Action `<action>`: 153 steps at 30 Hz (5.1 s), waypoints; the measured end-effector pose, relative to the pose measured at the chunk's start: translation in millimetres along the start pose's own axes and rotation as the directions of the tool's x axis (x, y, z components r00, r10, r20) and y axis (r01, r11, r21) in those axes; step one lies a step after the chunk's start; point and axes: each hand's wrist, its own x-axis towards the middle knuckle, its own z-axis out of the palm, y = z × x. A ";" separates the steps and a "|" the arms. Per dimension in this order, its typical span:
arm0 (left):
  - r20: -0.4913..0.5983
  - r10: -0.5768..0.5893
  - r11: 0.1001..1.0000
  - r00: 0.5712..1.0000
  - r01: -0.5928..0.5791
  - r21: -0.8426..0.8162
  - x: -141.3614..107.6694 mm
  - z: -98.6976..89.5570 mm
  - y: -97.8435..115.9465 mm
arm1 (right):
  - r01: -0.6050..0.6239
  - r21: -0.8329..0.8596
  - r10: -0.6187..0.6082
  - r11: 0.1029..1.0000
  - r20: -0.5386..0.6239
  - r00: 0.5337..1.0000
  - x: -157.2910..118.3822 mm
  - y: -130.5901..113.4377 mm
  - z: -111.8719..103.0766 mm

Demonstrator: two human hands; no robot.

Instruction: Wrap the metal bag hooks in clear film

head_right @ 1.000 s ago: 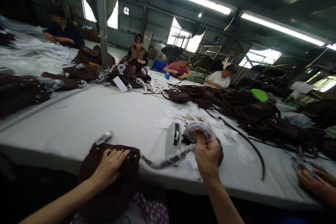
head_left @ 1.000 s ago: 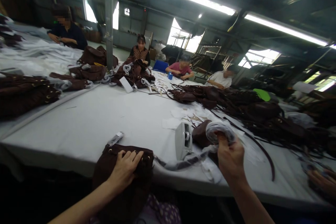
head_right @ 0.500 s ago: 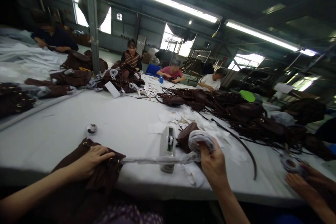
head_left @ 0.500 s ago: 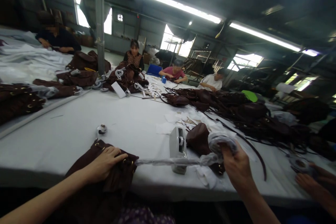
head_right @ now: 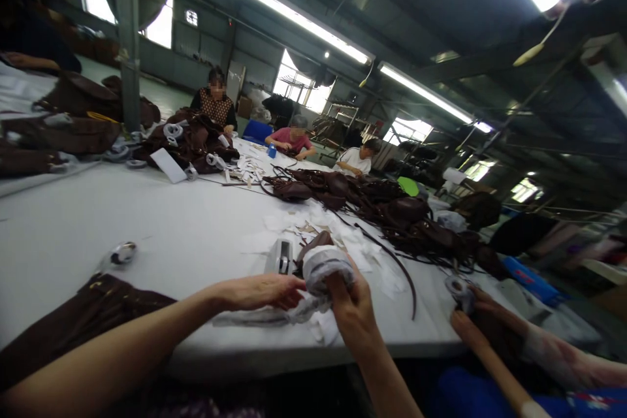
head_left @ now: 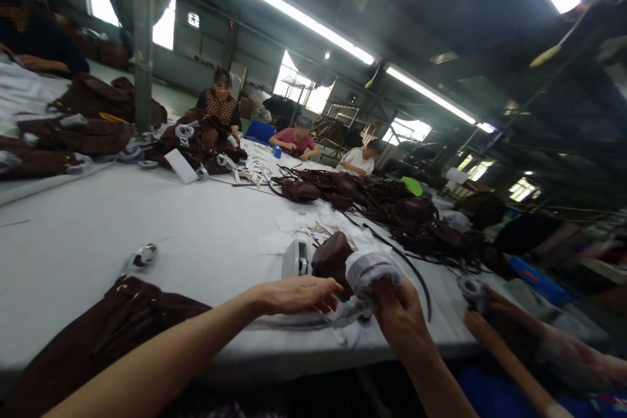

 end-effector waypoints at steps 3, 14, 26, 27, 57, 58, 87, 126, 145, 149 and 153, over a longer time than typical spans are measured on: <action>0.075 -0.030 0.998 0.997 0.033 -0.047 10.9 12.3 -0.3 | 0.016 -0.053 -0.017 0.998 -0.010 1.000 -6.1 -1.5 -7.4; 0.047 -0.110 0.994 0.993 0.109 0.029 -16.1 -12.4 -1.9 | 0.280 -0.528 -0.112 0.802 0.328 0.938 -15.3 3.4 -15.4; -0.251 0.172 0.748 0.953 0.039 0.662 -29.3 16.7 10.3 | 0.623 -0.658 -0.169 0.424 0.618 0.768 -18.7 -0.9 31.3; -0.259 0.206 0.768 0.944 0.008 0.640 -30.4 18.3 7.7 | 0.588 -0.652 -0.198 0.478 0.572 0.796 -18.7 -1.4 32.2; -0.241 -0.005 0.985 0.971 0.046 0.167 -47.2 -26.2 2.1 | 0.348 -0.503 -0.206 0.791 0.318 0.926 -10.8 5.6 42.8; -0.242 0.009 0.987 0.970 0.030 0.161 -48.9 -25.7 3.1 | 0.419 -0.537 -0.241 0.732 0.372 0.896 -10.3 7.6 44.9; -0.107 -0.062 0.995 0.992 0.070 0.073 -76.5 -41.4 -53.6 | 0.021 -0.242 0.003 0.970 0.100 0.995 0.5 10.3 100.2; -0.291 0.049 0.969 0.955 -0.116 -0.217 -92.3 -63.7 -56.6 | 0.129 -0.419 0.108 0.899 0.498 0.860 19.7 47.9 145.4; -0.397 0.071 0.982 0.915 -0.134 -0.133 -94.5 -63.9 -89.1 | -0.078 -0.285 0.203 0.955 0.443 0.873 9.4 65.8 158.1; -0.321 0.106 0.970 0.941 -0.169 -0.175 -98.1 -60.0 -106.6 | -0.069 -0.249 0.188 0.966 0.496 0.847 13.2 65.7 160.6; -0.277 0.091 0.927 0.957 -0.182 -0.327 -100.9 -62.5 -110.9 | -0.077 -0.227 0.192 0.971 0.545 0.816 16.5 65.2 162.7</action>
